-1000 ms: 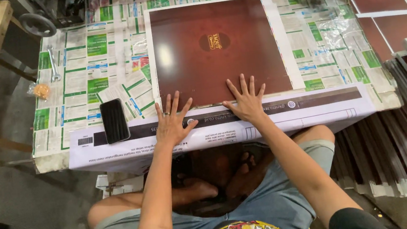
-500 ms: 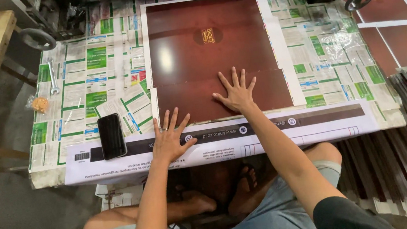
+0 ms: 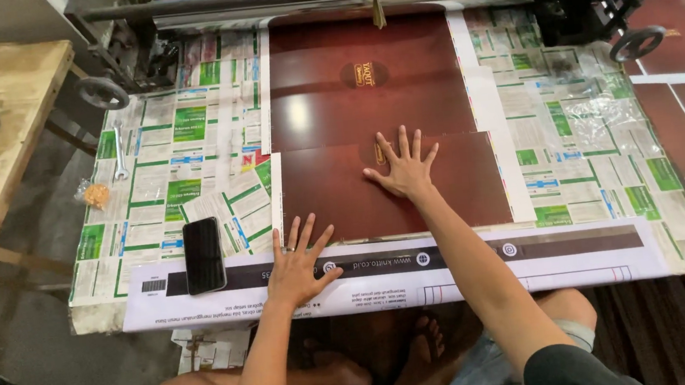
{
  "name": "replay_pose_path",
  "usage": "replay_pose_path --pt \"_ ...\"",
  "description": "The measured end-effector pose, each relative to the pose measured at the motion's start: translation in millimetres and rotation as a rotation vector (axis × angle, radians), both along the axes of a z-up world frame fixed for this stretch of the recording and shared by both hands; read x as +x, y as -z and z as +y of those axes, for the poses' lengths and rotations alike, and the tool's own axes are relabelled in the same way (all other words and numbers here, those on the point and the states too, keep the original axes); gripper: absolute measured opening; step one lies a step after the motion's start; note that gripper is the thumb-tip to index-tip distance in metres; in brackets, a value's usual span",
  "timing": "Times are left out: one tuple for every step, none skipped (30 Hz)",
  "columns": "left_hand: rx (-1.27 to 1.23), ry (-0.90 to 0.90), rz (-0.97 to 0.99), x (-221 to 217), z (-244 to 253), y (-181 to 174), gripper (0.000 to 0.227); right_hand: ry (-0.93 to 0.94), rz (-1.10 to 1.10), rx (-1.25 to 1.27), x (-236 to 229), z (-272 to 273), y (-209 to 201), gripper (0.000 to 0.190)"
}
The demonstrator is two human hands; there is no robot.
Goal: The person sits on the floor and aligns a brown rectangular sheet on a white backing sheet. They smooth the surface with both hands, lift the sheet to check alignment, and place it back down repeatedly.
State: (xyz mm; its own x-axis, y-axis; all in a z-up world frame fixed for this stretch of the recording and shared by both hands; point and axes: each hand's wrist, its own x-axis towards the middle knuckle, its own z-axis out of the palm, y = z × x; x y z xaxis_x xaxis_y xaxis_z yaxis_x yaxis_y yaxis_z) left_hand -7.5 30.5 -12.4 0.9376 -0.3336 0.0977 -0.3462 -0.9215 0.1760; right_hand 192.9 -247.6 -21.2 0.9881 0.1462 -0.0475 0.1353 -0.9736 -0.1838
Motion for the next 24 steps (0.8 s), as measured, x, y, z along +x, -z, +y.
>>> replay_pose_path --pt "0.003 0.000 -0.003 0.5 -0.2 0.1 0.089 0.000 -0.003 0.003 4.5 0.2 0.3 0.104" --pt "-0.002 0.001 -0.006 0.9 -0.4 0.5 0.089 0.002 0.006 0.002 8.9 0.4 0.8 0.104" --pt "-0.007 0.000 -0.006 -0.4 -0.4 1.3 0.089 0.001 0.016 0.001 12.1 1.1 2.0 0.105" --pt "-0.004 -0.002 -0.007 0.9 -1.2 -0.1 0.089 0.000 0.015 0.004 17.0 -0.2 4.1 0.105" --pt "-0.001 -0.004 -0.001 0.6 -1.4 -1.1 0.089 -0.004 0.015 -0.002 21.3 -0.1 7.1 0.105" --pt "0.002 -0.007 0.005 0.2 -1.3 -2.0 0.089 -0.008 0.015 -0.008 25.6 0.5 10.1 0.106" --pt "0.005 -0.014 0.005 -1.0 -1.2 -0.8 0.089 -0.016 0.015 -0.005 29.8 0.7 11.0 0.106" --pt "0.007 -0.011 0.015 -2.3 -1.1 0.2 0.089 -0.011 0.019 -0.014 33.9 1.2 11.6 0.106" --pt "0.009 -0.008 0.018 0.5 -0.8 0.1 0.088 -0.006 0.016 -0.022 42.2 1.7 9.4 0.105" --pt "0.012 -0.016 0.010 3.9 0.1 -1.2 0.088 -0.014 0.008 -0.019 48.7 3.6 6.1 0.105" --pt "0.030 -0.014 0.026 2.6 -0.5 -0.9 0.089 -0.009 0.025 -0.032 49.6 3.4 5.8 0.107" --pt "0.048 -0.012 0.041 0.9 -1.2 -0.6 0.089 -0.005 0.041 -0.045 50.3 3.0 5.6 0.108" --pt "0.050 -0.016 0.038 1.4 -1.7 -1.6 0.089 -0.008 0.038 -0.044 57.6 3.3 4.9 0.108" --pt "0.047 -0.017 0.066 1.5 -2.3 -2.7 0.090 -0.009 0.036 -0.043 64.4 3.5 4.0 0.107" --pt "0.046 -0.019 0.094 0.4 -2.5 -3.9 0.091 -0.009 0.035 -0.042 70.1 4.1 3.3 0.107" --pt "0.049 -0.023 0.090 0.3 -2.6 -4.8 0.091 -0.013 0.031 -0.039 72.9 5.5 5.3 0.107" --pt "0.057 -0.024 0.102 0.5 -2.7 -6.1 0.091 -0.005 0.024 -0.034 75.9 6.9 6.8 0.106" --pt "0.066 -0.024 0.114 0.4 -2.6 -7.3 0.091 0.003 0.018 -0.029 78.7 8.6 8.3 0.104" --pt "0.061 -0.021 0.114 1.1 -1.5 -6.7 0.091 0.006 0.018 -0.034 71.0 8.0 10.1 0.104" --pt "0.058 -0.018 0.091 1.4 -0.5 -5.9 0.090 0.006 0.008 -0.043 62.8 7.5 12.0 0.105" --pt "0.053 -0.010 0.070 0.9 -1.0 -4.6 0.088 0.010 0.000 -0.054 52.7 4.4 14.4 0.106" --pt "0.047 -0.003 0.071 -2.3 -2.5 -8.3 0.088 0.017 0.002 -0.061 29.2 7.6 15.1 0.106" --pt "0.067 -0.028 0.114 -1.6 -4.1 -13.2 0.088 -0.012 -0.041 -0.046 9.1 10.2 13.0 0.105" --pt "0.088 -0.054 0.157 -1.5 -5.8 -18.1 0.087 -0.041 -0.084 -0.033 -11.5 13.0 11.2 0.104"
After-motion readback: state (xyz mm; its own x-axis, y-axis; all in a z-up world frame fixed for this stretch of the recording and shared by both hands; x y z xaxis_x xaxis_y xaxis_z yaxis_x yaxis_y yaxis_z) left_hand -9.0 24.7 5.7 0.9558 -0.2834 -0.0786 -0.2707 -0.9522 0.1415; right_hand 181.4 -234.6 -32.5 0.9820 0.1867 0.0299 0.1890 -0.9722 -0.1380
